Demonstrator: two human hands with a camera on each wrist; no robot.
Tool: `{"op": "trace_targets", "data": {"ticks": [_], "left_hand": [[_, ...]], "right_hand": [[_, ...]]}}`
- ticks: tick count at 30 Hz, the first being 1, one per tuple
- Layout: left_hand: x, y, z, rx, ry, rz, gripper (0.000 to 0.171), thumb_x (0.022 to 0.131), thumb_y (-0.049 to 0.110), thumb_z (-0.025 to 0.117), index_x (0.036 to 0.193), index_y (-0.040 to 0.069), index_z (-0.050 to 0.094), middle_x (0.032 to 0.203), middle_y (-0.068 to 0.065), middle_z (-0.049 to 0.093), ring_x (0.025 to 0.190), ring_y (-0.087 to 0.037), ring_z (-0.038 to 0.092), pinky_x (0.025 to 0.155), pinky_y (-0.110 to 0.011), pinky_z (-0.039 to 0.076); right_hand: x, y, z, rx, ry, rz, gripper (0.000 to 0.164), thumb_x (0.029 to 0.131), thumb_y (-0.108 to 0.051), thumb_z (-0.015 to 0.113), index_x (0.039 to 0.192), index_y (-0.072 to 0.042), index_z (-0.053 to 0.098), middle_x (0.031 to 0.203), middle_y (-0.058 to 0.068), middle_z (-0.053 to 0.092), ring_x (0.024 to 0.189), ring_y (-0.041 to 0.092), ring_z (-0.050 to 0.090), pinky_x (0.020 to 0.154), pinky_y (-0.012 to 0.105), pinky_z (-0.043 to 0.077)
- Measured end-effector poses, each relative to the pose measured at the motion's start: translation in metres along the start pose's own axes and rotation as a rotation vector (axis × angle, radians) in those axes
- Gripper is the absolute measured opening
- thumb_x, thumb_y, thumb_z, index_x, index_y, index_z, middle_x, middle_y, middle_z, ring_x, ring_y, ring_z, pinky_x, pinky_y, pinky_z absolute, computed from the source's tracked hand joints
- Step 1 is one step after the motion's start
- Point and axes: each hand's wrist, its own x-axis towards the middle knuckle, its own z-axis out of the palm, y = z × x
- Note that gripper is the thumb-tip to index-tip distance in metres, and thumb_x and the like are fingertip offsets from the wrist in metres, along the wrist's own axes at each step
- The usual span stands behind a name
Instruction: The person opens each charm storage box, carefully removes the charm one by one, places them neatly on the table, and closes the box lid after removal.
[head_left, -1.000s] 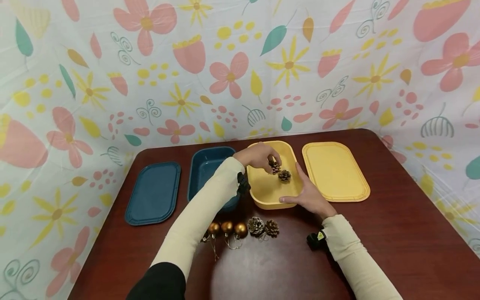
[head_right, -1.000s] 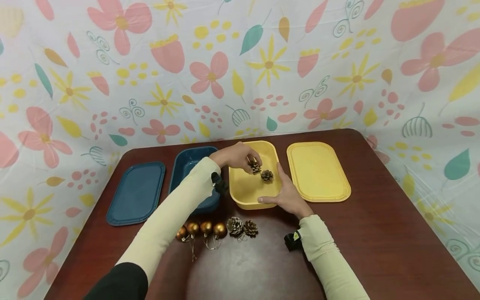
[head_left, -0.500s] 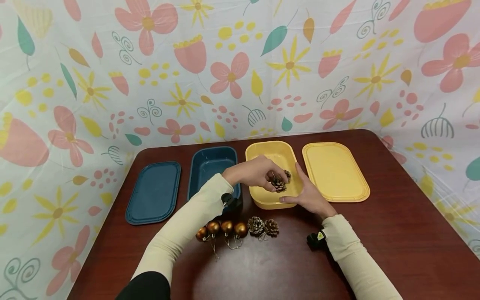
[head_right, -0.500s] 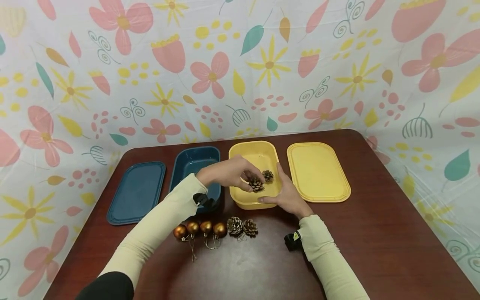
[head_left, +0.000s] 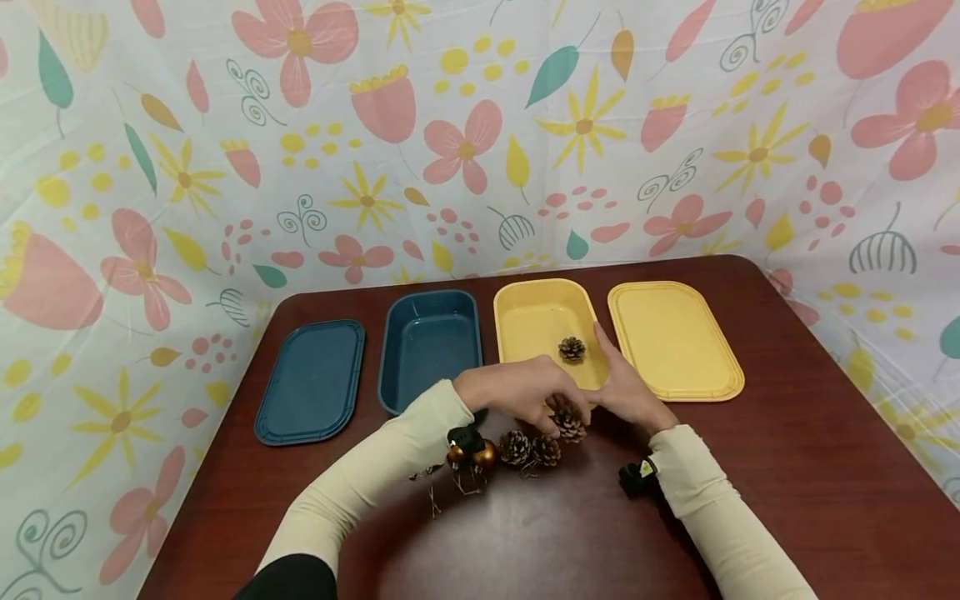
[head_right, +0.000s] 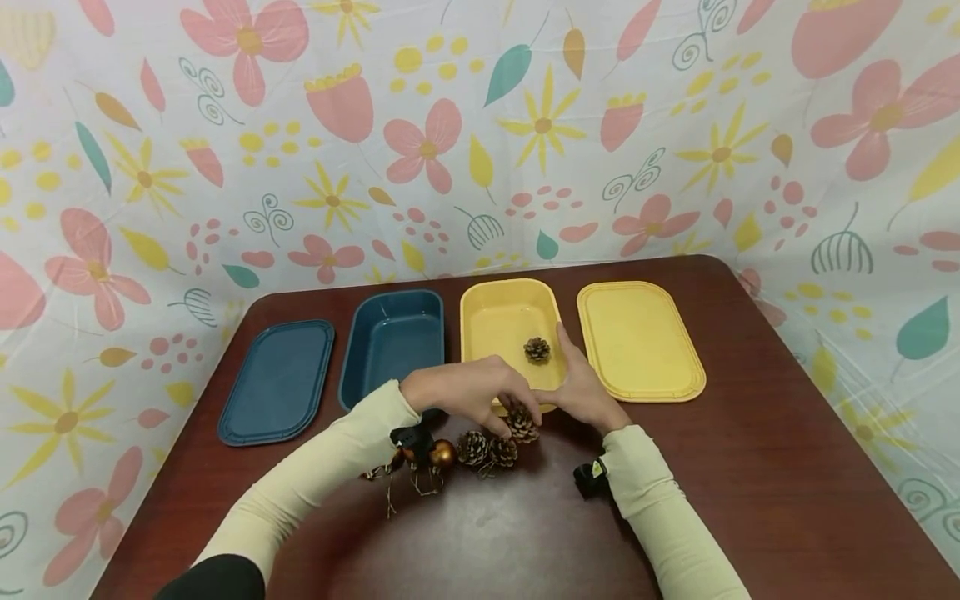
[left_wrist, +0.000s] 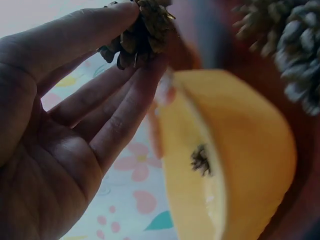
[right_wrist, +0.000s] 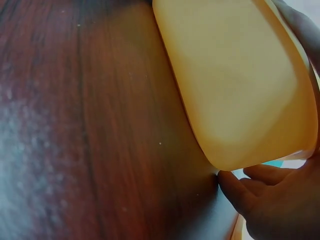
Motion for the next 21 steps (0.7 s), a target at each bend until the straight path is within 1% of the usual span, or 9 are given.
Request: {"op": "trace_targets", "data": {"ticks": [2, 4, 8, 12, 15, 18, 21], "left_hand": [[0.004, 0.002, 0.007, 0.047, -0.028, 0.005, 0.039, 0.083, 0.02, 0.084, 0.121, 0.021, 0.073, 0.119, 0.011, 0.073, 0.097, 0.003, 0.063, 0.088, -0.01, 0.048], [0.007, 0.003, 0.013, 0.087, -0.042, 0.01, 0.038, 0.083, 0.021, 0.084, 0.119, 0.022, 0.074, 0.119, 0.012, 0.071, 0.094, 0.001, 0.062, 0.087, -0.011, 0.048], [0.013, 0.007, 0.021, 0.149, -0.048, 0.015, 0.035, 0.083, 0.019, 0.083, 0.117, 0.023, 0.074, 0.116, 0.011, 0.07, 0.092, -0.002, 0.063, 0.084, -0.012, 0.049], [0.019, 0.012, 0.027, 0.208, -0.049, 0.011, 0.033, 0.084, 0.017, 0.083, 0.115, 0.023, 0.075, 0.111, 0.011, 0.072, 0.095, -0.002, 0.065, 0.083, -0.011, 0.05], [0.022, 0.013, 0.032, 0.259, -0.052, 0.001, 0.033, 0.084, 0.017, 0.082, 0.116, 0.024, 0.075, 0.112, 0.011, 0.072, 0.098, -0.002, 0.066, 0.084, -0.011, 0.051], [0.025, 0.013, 0.038, 0.33, -0.063, 0.005, 0.034, 0.084, 0.019, 0.081, 0.117, 0.025, 0.075, 0.114, 0.011, 0.072, 0.104, -0.004, 0.064, 0.088, -0.013, 0.051], [0.029, 0.014, 0.043, 0.378, -0.09, 0.021, 0.036, 0.084, 0.019, 0.081, 0.118, 0.027, 0.075, 0.113, 0.014, 0.074, 0.105, -0.004, 0.065, 0.091, -0.012, 0.05]], "right_hand": [[0.0, -0.002, -0.001, -0.005, -0.007, 0.012, 0.125, 0.08, -0.03, 0.084, 0.162, -0.019, -0.01, 0.171, 0.01, -0.006, 0.157, 0.042, 0.006, 0.121, 0.065, 0.019], [0.0, -0.003, -0.002, -0.016, -0.016, 0.015, 0.125, 0.08, -0.031, 0.083, 0.162, -0.018, -0.01, 0.171, 0.011, -0.006, 0.156, 0.043, 0.006, 0.12, 0.066, 0.02], [0.0, -0.005, -0.004, -0.058, -0.029, 0.003, 0.124, 0.081, -0.033, 0.083, 0.162, -0.015, -0.01, 0.171, 0.013, -0.005, 0.156, 0.044, 0.007, 0.12, 0.066, 0.02], [0.001, -0.006, -0.007, -0.086, -0.038, -0.004, 0.124, 0.082, -0.035, 0.082, 0.162, -0.012, -0.009, 0.17, 0.015, -0.004, 0.156, 0.044, 0.007, 0.121, 0.065, 0.02], [0.0, -0.005, -0.007, -0.084, -0.043, -0.004, 0.123, 0.082, -0.034, 0.082, 0.162, -0.011, -0.008, 0.17, 0.015, -0.004, 0.156, 0.044, 0.007, 0.121, 0.065, 0.02], [0.0, -0.005, -0.006, -0.081, -0.043, -0.008, 0.121, 0.083, -0.029, 0.081, 0.162, -0.012, -0.009, 0.17, 0.015, -0.005, 0.156, 0.044, 0.007, 0.121, 0.065, 0.021], [0.0, -0.004, -0.006, -0.081, -0.04, -0.007, 0.122, 0.082, -0.03, 0.082, 0.162, -0.013, -0.009, 0.171, 0.014, -0.005, 0.156, 0.044, 0.007, 0.12, 0.065, 0.02]]}}
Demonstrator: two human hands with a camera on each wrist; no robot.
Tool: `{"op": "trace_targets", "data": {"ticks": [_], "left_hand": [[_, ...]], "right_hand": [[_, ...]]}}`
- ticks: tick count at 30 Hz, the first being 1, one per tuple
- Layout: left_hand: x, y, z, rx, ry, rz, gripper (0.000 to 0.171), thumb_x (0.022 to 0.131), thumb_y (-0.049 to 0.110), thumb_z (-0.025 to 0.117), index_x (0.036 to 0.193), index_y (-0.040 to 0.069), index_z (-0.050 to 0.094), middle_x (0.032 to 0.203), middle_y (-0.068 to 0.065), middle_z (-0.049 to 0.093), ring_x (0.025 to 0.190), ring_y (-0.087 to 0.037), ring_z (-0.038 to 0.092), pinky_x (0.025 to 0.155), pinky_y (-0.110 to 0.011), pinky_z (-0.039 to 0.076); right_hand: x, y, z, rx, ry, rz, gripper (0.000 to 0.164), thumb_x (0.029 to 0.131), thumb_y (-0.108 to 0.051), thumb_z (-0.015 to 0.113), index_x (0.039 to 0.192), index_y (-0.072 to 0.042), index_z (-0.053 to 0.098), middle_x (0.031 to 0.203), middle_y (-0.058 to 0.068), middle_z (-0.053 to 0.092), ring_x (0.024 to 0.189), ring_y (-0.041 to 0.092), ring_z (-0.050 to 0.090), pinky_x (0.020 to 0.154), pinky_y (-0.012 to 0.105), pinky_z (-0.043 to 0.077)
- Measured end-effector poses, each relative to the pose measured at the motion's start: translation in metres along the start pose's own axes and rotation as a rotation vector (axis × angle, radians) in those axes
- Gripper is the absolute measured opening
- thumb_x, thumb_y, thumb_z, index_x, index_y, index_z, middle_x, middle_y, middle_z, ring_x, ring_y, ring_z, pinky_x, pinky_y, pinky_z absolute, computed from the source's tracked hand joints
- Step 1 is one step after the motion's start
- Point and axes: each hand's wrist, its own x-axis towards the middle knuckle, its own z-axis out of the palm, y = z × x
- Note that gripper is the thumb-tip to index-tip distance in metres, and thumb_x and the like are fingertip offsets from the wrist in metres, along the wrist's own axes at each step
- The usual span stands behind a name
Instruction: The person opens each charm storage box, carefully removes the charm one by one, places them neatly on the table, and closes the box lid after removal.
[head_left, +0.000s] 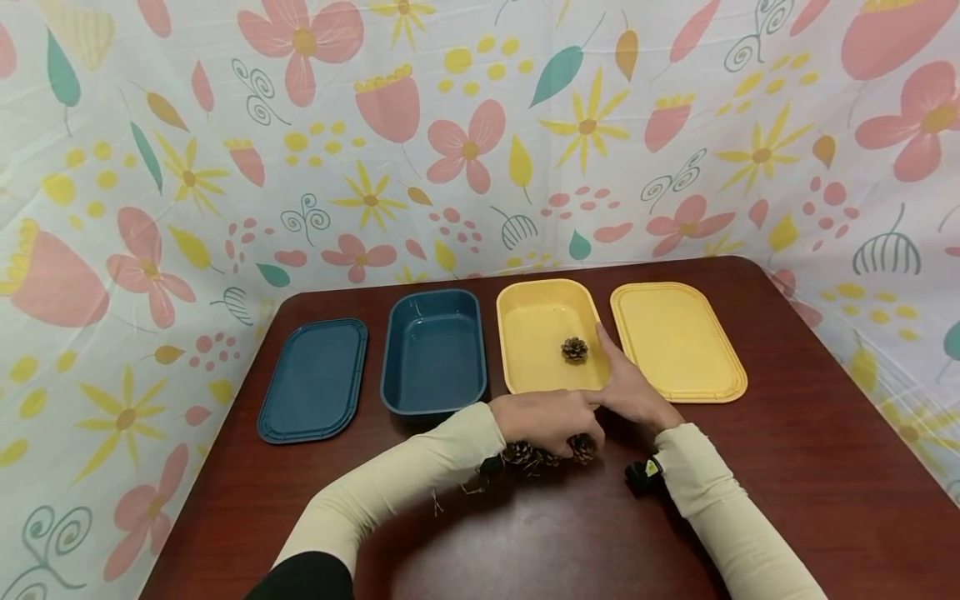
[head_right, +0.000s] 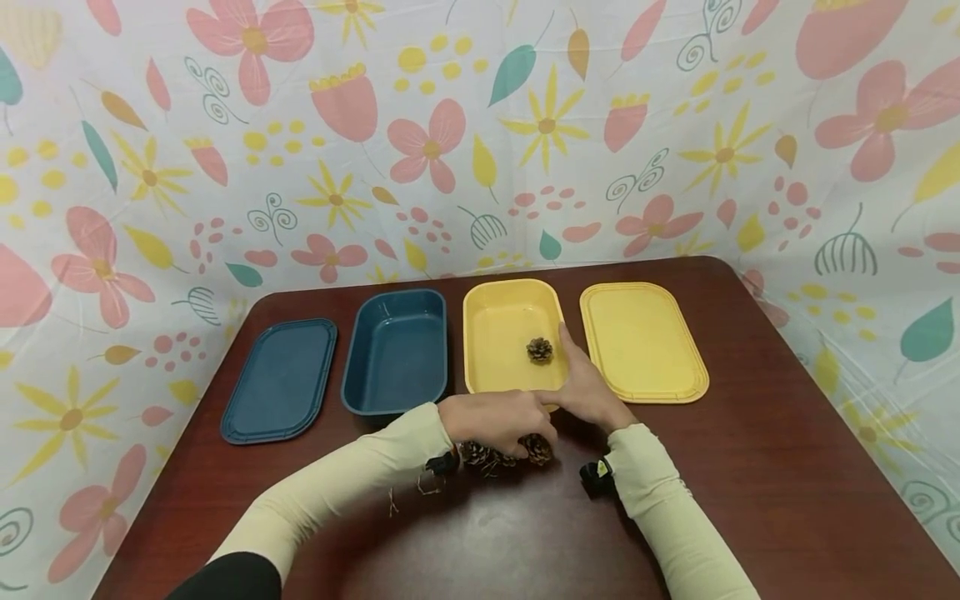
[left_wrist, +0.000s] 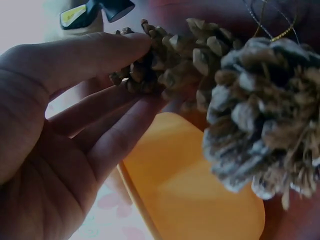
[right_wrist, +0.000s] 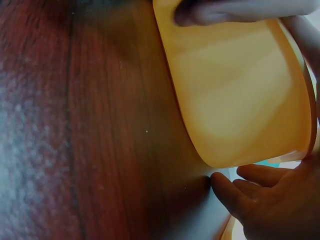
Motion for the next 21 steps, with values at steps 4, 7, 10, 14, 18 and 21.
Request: {"op": "trace_targets", "data": {"ticks": [4, 7, 10, 14, 18, 21], "left_hand": [[0.0046, 0.0031, 0.0025, -0.004, -0.063, -0.006, 0.038, 0.084, 0.017, 0.08, 0.12, 0.028, 0.074, 0.111, 0.015, 0.076, 0.096, -0.002, 0.069, 0.085, -0.011, 0.051], [0.0057, 0.0041, 0.0029, -0.039, -0.102, -0.022, 0.038, 0.085, 0.016, 0.08, 0.121, 0.027, 0.074, 0.11, 0.014, 0.076, 0.09, -0.002, 0.071, 0.078, -0.01, 0.052], [0.0067, 0.0039, 0.004, -0.06, -0.116, -0.018, 0.037, 0.085, 0.018, 0.081, 0.12, 0.026, 0.074, 0.109, 0.013, 0.076, 0.087, -0.002, 0.07, 0.076, -0.009, 0.051], [0.0075, 0.0046, 0.0052, -0.062, -0.126, -0.027, 0.039, 0.085, 0.023, 0.082, 0.122, 0.026, 0.073, 0.109, 0.014, 0.076, 0.087, -0.001, 0.07, 0.077, -0.009, 0.051], [0.0079, 0.0051, 0.0047, -0.06, -0.135, -0.045, 0.042, 0.085, 0.025, 0.082, 0.125, 0.026, 0.071, 0.11, 0.014, 0.075, 0.088, -0.001, 0.07, 0.079, -0.01, 0.051], [0.0074, 0.005, 0.0027, -0.074, -0.137, -0.047, 0.042, 0.085, 0.025, 0.082, 0.126, 0.024, 0.07, 0.112, 0.013, 0.075, 0.09, -0.001, 0.07, 0.079, -0.01, 0.052]], "right_hand": [[-0.0002, 0.0006, 0.0016, 0.005, 0.012, 0.002, 0.126, 0.08, -0.035, 0.084, 0.162, -0.013, -0.008, 0.171, 0.014, -0.003, 0.156, 0.043, 0.007, 0.121, 0.065, 0.02], [0.0001, 0.0006, 0.0031, 0.002, 0.023, 0.001, 0.126, 0.08, -0.036, 0.085, 0.163, -0.013, -0.008, 0.171, 0.015, -0.002, 0.156, 0.043, 0.008, 0.121, 0.064, 0.021], [0.0004, 0.0008, 0.0041, -0.004, 0.03, 0.003, 0.126, 0.08, -0.037, 0.085, 0.163, -0.014, -0.008, 0.171, 0.015, -0.002, 0.156, 0.043, 0.009, 0.12, 0.064, 0.022], [-0.0001, 0.0006, 0.0051, -0.005, 0.026, 0.011, 0.127, 0.08, -0.038, 0.085, 0.163, -0.015, -0.008, 0.171, 0.015, -0.002, 0.156, 0.043, 0.009, 0.12, 0.065, 0.022], [-0.0002, -0.0005, 0.0048, -0.003, 0.026, 0.015, 0.127, 0.08, -0.04, 0.085, 0.163, -0.015, -0.009, 0.171, 0.015, -0.002, 0.156, 0.043, 0.008, 0.12, 0.065, 0.021], [-0.0003, -0.0012, 0.0042, -0.003, 0.029, 0.014, 0.128, 0.08, -0.041, 0.085, 0.162, -0.015, -0.009, 0.171, 0.015, -0.002, 0.156, 0.043, 0.009, 0.12, 0.065, 0.021]]}}
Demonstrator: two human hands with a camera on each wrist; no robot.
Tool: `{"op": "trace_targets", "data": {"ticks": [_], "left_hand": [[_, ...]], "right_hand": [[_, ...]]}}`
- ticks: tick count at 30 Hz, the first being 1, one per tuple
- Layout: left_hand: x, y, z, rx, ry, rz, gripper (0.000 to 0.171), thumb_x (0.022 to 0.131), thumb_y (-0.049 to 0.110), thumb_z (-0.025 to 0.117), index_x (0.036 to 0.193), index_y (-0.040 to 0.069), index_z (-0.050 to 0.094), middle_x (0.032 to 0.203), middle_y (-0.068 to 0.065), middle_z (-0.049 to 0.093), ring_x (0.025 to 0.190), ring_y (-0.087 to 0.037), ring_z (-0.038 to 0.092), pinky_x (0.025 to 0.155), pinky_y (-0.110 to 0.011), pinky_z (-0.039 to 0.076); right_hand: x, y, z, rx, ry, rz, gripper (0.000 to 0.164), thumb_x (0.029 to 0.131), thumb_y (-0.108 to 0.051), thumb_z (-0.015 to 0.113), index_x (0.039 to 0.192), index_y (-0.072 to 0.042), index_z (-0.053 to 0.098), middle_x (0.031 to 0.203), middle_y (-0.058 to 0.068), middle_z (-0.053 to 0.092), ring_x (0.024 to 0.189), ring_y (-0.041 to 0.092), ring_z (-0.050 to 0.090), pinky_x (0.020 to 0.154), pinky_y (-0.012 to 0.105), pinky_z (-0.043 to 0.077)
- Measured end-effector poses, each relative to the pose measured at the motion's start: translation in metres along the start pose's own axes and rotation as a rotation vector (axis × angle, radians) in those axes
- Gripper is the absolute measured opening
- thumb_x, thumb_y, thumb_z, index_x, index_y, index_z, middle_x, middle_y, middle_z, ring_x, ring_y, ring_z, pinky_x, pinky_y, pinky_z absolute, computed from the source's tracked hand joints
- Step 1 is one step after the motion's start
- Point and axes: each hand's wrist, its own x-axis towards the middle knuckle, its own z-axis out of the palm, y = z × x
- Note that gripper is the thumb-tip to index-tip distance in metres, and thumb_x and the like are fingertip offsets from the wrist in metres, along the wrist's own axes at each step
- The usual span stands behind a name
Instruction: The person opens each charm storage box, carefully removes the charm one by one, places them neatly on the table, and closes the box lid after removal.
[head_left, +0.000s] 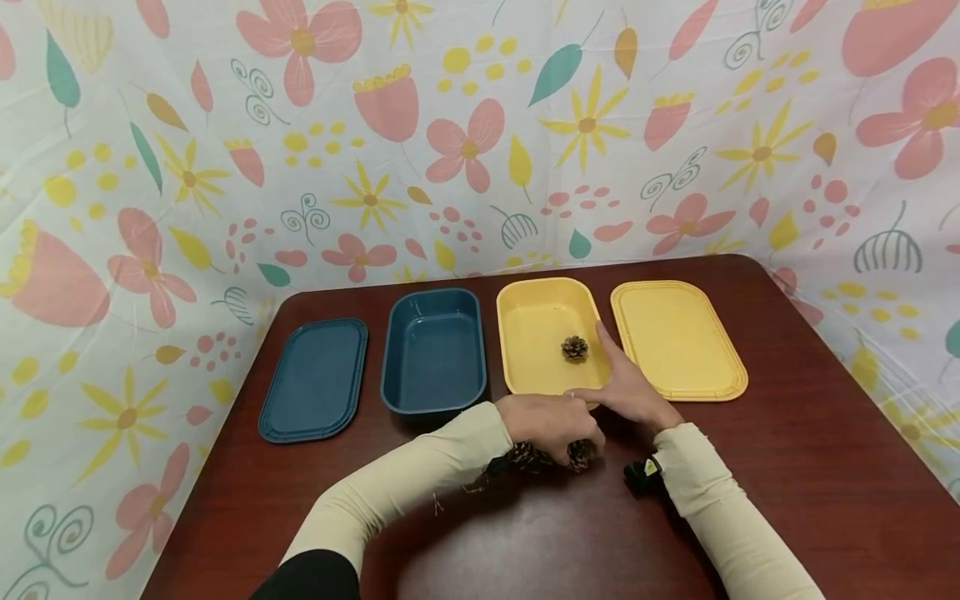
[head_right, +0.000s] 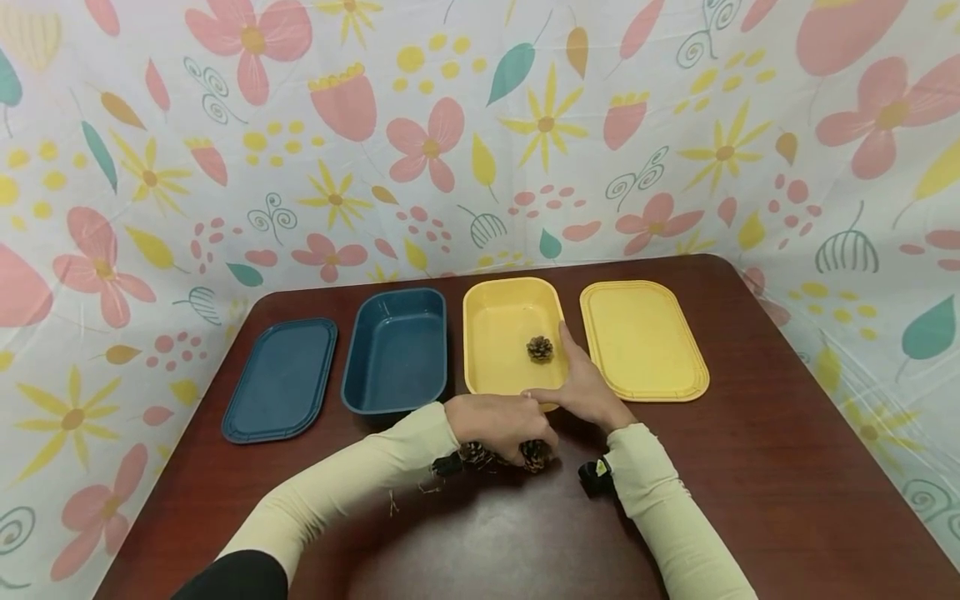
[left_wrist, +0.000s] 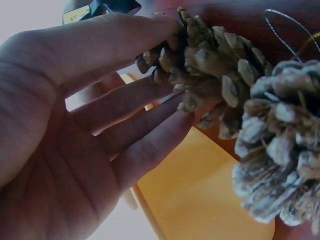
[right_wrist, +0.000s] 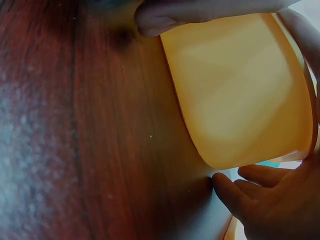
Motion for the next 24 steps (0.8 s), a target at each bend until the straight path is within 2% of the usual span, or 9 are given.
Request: {"op": "trace_targets", "data": {"ticks": [3, 7, 10, 16, 19, 21, 24], "left_hand": [[-0.002, -0.001, -0.003, -0.03, 0.002, 0.005, 0.042, 0.086, 0.025, 0.081, 0.126, 0.023, 0.07, 0.113, 0.013, 0.074, 0.092, 0.0, 0.069, 0.08, -0.009, 0.051], [-0.006, -0.004, -0.008, -0.06, 0.013, 0.015, 0.041, 0.085, 0.028, 0.082, 0.125, 0.025, 0.07, 0.118, 0.014, 0.071, 0.109, -0.002, 0.062, 0.092, -0.01, 0.047], [-0.011, -0.008, -0.016, -0.107, 0.026, 0.007, 0.042, 0.086, 0.026, 0.081, 0.126, 0.024, 0.07, 0.123, 0.01, 0.068, 0.112, -0.006, 0.059, 0.095, -0.013, 0.045], [-0.021, -0.022, -0.031, -0.289, 0.065, 0.01, 0.045, 0.089, 0.019, 0.078, 0.132, 0.014, 0.065, 0.127, -0.002, 0.071, 0.115, -0.009, 0.066, 0.096, -0.014, 0.049], [-0.027, -0.029, -0.037, -0.402, 0.085, 0.015, 0.044, 0.091, 0.017, 0.076, 0.133, 0.013, 0.064, 0.127, -0.002, 0.071, 0.117, -0.008, 0.066, 0.098, -0.012, 0.048], [-0.03, -0.035, -0.041, -0.468, 0.117, 0.025, 0.042, 0.092, 0.016, 0.074, 0.133, 0.013, 0.065, 0.125, -0.003, 0.072, 0.115, -0.01, 0.068, 0.097, -0.014, 0.05], [-0.034, -0.046, -0.049, -0.52, 0.185, 0.017, 0.039, 0.093, 0.016, 0.073, 0.131, 0.012, 0.066, 0.122, -0.003, 0.073, 0.112, -0.011, 0.07, 0.095, -0.015, 0.052]], "right_hand": [[0.0, 0.0, -0.001, 0.001, 0.002, -0.001, 0.127, 0.08, -0.041, 0.084, 0.163, -0.016, -0.009, 0.171, 0.014, -0.002, 0.156, 0.043, 0.008, 0.12, 0.065, 0.021], [-0.001, 0.003, -0.002, 0.013, -0.012, -0.003, 0.125, 0.082, -0.038, 0.083, 0.162, -0.017, -0.009, 0.171, 0.013, -0.004, 0.156, 0.044, 0.006, 0.12, 0.067, 0.02], [-0.002, 0.004, -0.002, 0.017, -0.016, -0.005, 0.122, 0.084, -0.035, 0.081, 0.162, -0.017, -0.01, 0.171, 0.012, -0.005, 0.156, 0.045, 0.006, 0.119, 0.068, 0.02], [-0.002, 0.005, -0.003, 0.04, -0.008, -0.026, 0.12, 0.084, -0.032, 0.08, 0.163, -0.017, -0.009, 0.171, 0.009, -0.006, 0.157, 0.042, 0.007, 0.119, 0.066, 0.022], [-0.002, 0.005, -0.003, 0.042, -0.009, -0.038, 0.118, 0.085, -0.03, 0.079, 0.162, -0.016, -0.009, 0.171, 0.01, -0.006, 0.157, 0.043, 0.006, 0.119, 0.068, 0.022], [-0.003, 0.005, -0.003, 0.03, -0.012, -0.042, 0.115, 0.088, -0.031, 0.077, 0.162, -0.015, -0.01, 0.171, 0.011, -0.007, 0.156, 0.044, 0.006, 0.118, 0.069, 0.022], [-0.003, 0.003, -0.002, 0.026, -0.013, -0.021, 0.12, 0.085, -0.037, 0.08, 0.162, -0.018, -0.011, 0.171, 0.01, -0.006, 0.156, 0.045, 0.007, 0.118, 0.069, 0.022]]}}
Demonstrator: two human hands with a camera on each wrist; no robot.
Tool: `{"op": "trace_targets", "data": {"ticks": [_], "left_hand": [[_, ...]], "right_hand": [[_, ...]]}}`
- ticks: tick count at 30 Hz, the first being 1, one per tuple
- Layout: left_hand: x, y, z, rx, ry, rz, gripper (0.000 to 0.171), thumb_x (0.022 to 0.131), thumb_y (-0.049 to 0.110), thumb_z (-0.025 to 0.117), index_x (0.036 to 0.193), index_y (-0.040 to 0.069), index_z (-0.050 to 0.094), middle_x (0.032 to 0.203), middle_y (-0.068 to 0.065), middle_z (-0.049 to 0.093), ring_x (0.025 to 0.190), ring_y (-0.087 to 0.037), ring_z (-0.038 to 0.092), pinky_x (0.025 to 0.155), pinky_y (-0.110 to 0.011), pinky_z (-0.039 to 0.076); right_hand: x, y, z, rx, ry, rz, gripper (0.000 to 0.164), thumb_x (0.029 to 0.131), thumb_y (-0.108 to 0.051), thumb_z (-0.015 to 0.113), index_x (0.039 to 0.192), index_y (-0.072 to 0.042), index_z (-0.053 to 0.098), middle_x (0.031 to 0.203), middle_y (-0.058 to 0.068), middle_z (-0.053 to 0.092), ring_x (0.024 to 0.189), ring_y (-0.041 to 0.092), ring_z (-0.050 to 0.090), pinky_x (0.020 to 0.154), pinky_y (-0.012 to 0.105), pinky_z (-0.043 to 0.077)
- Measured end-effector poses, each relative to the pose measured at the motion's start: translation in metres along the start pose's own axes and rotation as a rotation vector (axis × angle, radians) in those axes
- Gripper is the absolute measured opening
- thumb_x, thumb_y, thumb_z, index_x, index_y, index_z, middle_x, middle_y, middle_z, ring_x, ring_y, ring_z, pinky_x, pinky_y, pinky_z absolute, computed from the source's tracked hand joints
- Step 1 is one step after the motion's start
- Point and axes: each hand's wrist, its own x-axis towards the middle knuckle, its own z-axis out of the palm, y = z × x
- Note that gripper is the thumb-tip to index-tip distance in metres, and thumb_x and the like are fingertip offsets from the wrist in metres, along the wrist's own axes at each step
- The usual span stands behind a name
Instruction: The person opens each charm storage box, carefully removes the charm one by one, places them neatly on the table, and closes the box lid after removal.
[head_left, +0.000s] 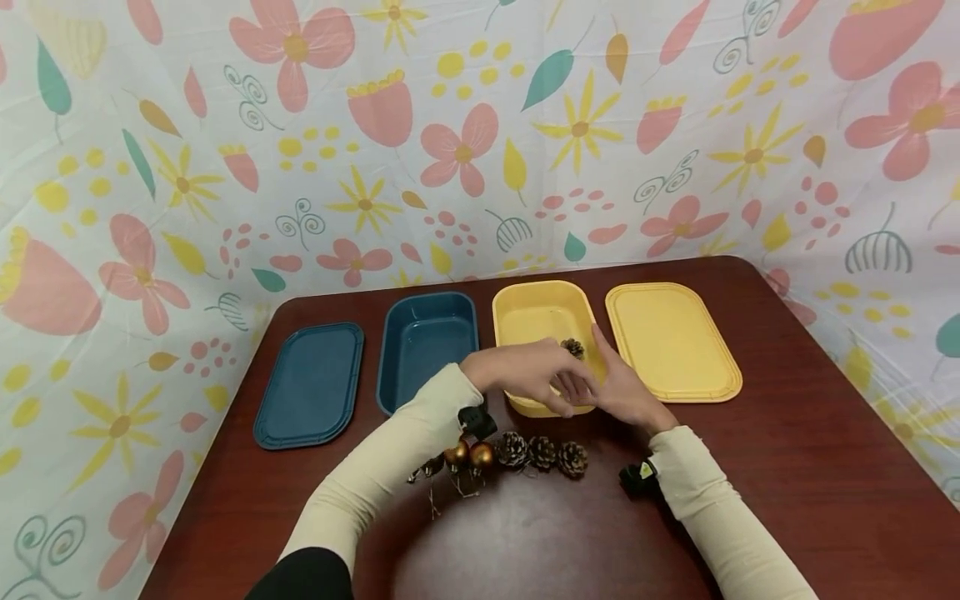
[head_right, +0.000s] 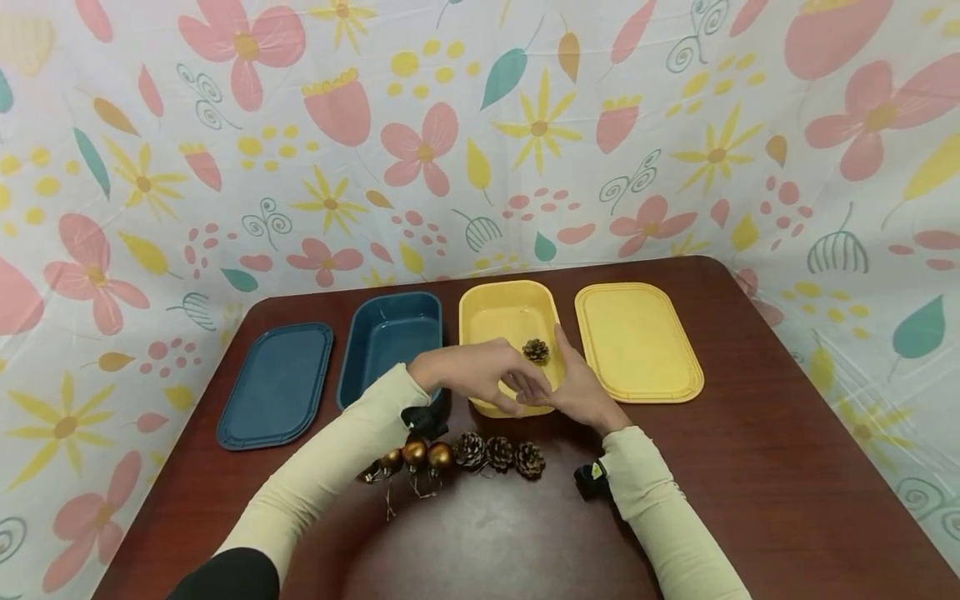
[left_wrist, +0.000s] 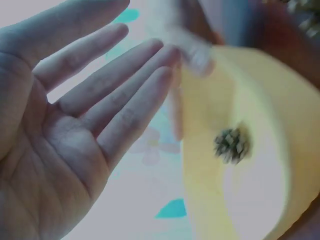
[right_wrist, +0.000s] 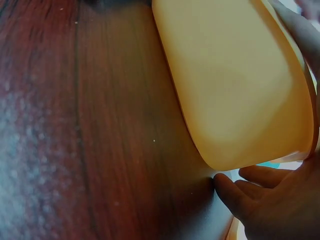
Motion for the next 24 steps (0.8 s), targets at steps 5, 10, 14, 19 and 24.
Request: {"op": "trace_targets", "data": {"ticks": [5, 10, 14, 19, 24], "left_hand": [[0.007, -0.012, -0.025, -0.038, 0.118, -0.062, 0.031, 0.094, 0.015, 0.072, 0.124, 0.009, 0.069, 0.114, -0.005, 0.075, 0.106, -0.013, 0.072, 0.09, -0.018, 0.055], [0.026, -0.031, -0.039, -0.007, 0.142, -0.189, 0.029, 0.095, 0.017, 0.07, 0.123, 0.01, 0.069, 0.115, -0.005, 0.075, 0.107, -0.014, 0.07, 0.088, -0.02, 0.056], [0.042, -0.047, -0.041, 0.094, 0.14, -0.3, 0.031, 0.095, 0.019, 0.07, 0.124, 0.009, 0.07, 0.119, -0.006, 0.073, 0.107, -0.015, 0.068, 0.088, -0.024, 0.055], [0.059, -0.058, -0.04, 0.153, 0.132, -0.454, 0.033, 0.093, 0.021, 0.072, 0.124, 0.009, 0.07, 0.121, -0.002, 0.069, 0.102, -0.013, 0.064, 0.086, -0.026, 0.054], [0.07, -0.061, -0.043, 0.093, 0.06, -0.555, 0.034, 0.094, 0.023, 0.071, 0.126, 0.011, 0.07, 0.127, -0.002, 0.066, 0.105, -0.018, 0.065, 0.092, -0.033, 0.056]], "right_hand": [[0.0, -0.001, 0.003, 0.017, 0.009, 0.031, 0.131, 0.078, -0.043, 0.086, 0.162, -0.021, -0.013, 0.171, 0.013, -0.001, 0.155, 0.043, 0.012, 0.119, 0.067, 0.023], [-0.001, -0.002, 0.005, 0.014, 0.015, 0.063, 0.129, 0.079, -0.039, 0.086, 0.162, -0.024, -0.012, 0.171, 0.014, -0.001, 0.156, 0.043, 0.01, 0.12, 0.066, 0.021], [-0.002, -0.002, 0.006, 0.012, 0.019, 0.062, 0.131, 0.077, -0.041, 0.087, 0.162, -0.02, -0.011, 0.171, 0.016, -0.001, 0.156, 0.043, 0.009, 0.121, 0.065, 0.02], [-0.001, 0.0, 0.006, 0.004, 0.03, 0.063, 0.132, 0.075, -0.047, 0.087, 0.163, -0.02, -0.009, 0.171, 0.016, 0.001, 0.156, 0.043, 0.011, 0.121, 0.064, 0.022], [-0.001, 0.0, 0.004, 0.006, 0.038, 0.067, 0.132, 0.075, -0.047, 0.087, 0.162, -0.022, -0.01, 0.171, 0.014, 0.001, 0.156, 0.041, 0.011, 0.122, 0.062, 0.022]]}}
